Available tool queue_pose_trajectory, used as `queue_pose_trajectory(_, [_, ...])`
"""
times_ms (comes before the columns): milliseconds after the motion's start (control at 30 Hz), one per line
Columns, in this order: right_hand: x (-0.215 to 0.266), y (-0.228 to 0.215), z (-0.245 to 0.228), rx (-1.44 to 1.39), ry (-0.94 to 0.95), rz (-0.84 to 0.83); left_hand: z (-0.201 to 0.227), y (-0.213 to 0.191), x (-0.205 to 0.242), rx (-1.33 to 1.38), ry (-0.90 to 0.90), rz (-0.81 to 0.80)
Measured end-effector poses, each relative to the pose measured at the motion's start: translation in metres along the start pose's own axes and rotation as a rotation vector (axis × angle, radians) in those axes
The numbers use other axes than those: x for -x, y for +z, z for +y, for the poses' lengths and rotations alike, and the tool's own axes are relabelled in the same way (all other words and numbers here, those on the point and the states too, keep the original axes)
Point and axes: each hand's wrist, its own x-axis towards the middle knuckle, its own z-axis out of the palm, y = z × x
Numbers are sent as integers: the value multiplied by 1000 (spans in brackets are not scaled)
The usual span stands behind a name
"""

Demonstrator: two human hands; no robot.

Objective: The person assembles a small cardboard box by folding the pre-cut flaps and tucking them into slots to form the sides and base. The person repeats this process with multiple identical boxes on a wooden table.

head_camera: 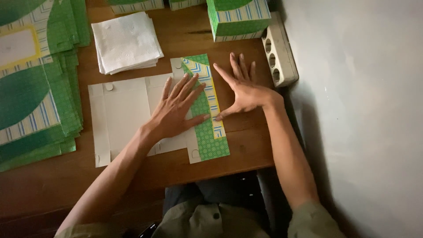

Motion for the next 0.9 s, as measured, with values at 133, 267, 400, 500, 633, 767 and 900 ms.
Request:
queue_pose_trajectory(133, [-4, 4, 6, -19, -25, 12, 0, -1, 0, 10, -11, -17])
queue_pose_trajectory(267, [-8, 7, 10, -58, -10, 65, 0, 0, 1, -3, -11, -22])
queue_pose_trajectory(400, [-6, 4, 5, -99, 21, 96, -1, 1, 1, -27, 9, -19])
queue_pose_trajectory(500, [-8, 7, 7, -87, 4, 116, -2, 2, 1, -31, 16, -16])
queue_pose_trajectory(633, [-12, 11, 12, -96, 10, 127, 0, 1, 1, -38, 15, -14])
queue_pose_trajectory(767, [-24, 17, 17, -130, -3, 264, -1, 2, 1, -22, 12, -13])
queue_pose_trajectory(900, [-36, 29, 21, -30, 15, 404, -4, 5, 1, -32, 28, 4])
